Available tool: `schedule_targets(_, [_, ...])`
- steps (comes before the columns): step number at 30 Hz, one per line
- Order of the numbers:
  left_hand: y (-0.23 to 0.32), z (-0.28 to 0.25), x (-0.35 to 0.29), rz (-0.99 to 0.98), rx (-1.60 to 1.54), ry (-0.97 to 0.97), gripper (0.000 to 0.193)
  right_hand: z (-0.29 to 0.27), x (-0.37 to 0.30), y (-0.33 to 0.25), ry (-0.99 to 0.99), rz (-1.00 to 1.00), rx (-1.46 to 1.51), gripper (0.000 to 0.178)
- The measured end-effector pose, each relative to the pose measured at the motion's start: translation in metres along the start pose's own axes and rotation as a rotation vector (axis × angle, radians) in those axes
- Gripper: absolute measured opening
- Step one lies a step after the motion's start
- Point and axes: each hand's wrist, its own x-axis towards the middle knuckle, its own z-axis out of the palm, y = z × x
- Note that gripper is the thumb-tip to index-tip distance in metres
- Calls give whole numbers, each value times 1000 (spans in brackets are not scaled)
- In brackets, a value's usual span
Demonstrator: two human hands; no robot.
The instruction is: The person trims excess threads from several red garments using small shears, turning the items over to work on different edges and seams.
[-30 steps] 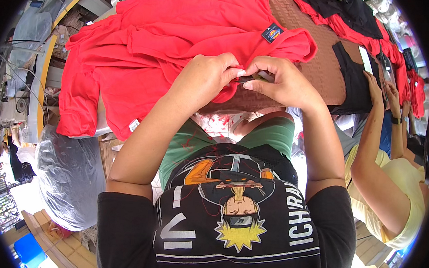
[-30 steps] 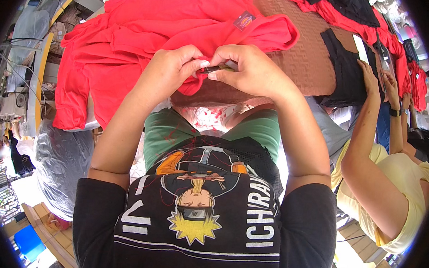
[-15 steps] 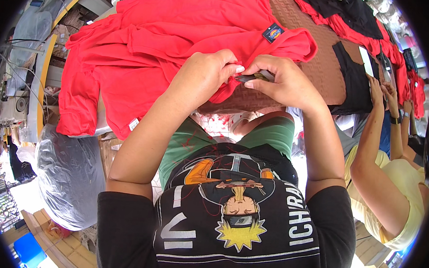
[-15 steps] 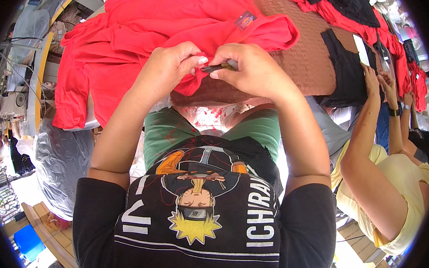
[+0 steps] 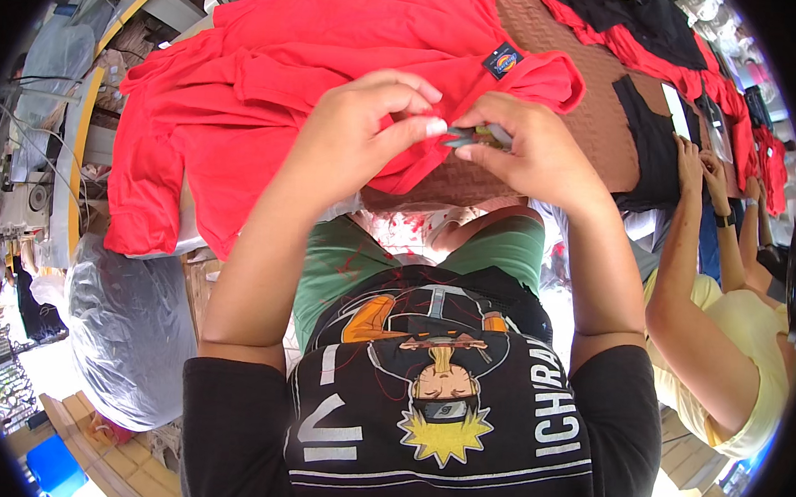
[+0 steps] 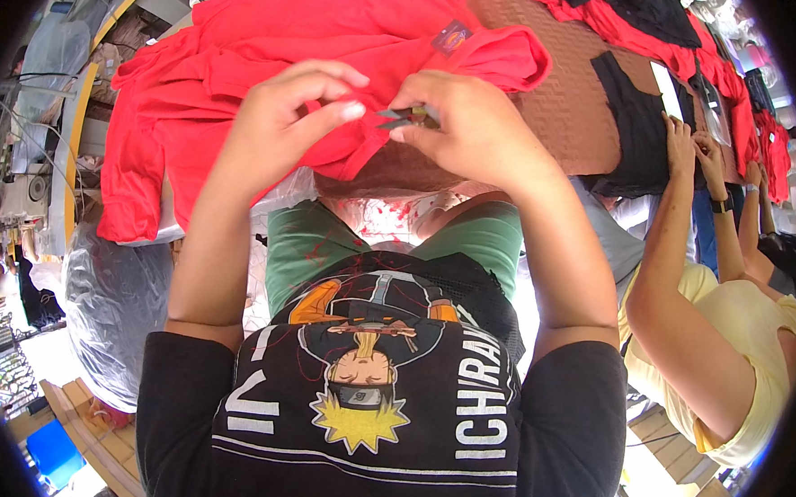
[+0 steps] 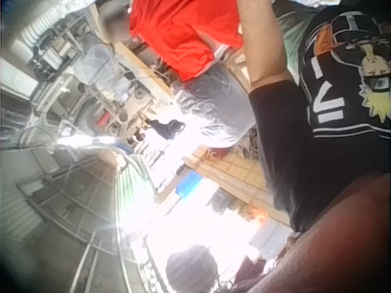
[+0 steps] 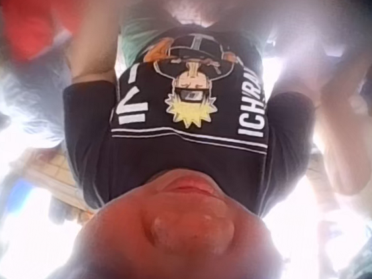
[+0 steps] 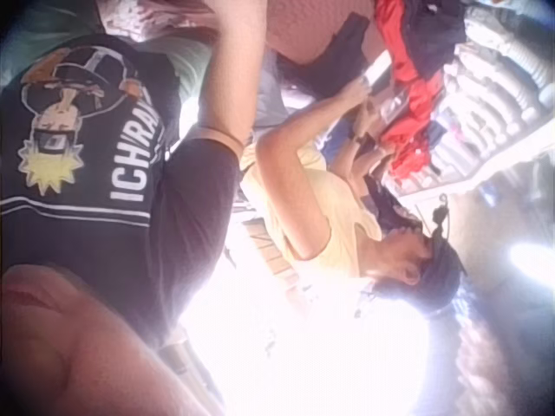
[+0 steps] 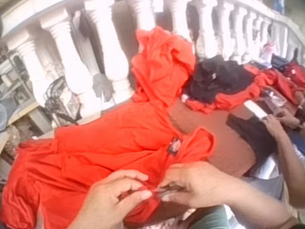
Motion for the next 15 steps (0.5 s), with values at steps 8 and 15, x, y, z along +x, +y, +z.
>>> schedule_targets(8, [44,-60,-27,280,-279,-29,49,-26,-3,1,113,81,1,26])
schedule_targets(15, [24,-37,-24,1,-60,121,15,-48,3,-11,83,-82,-233,26])
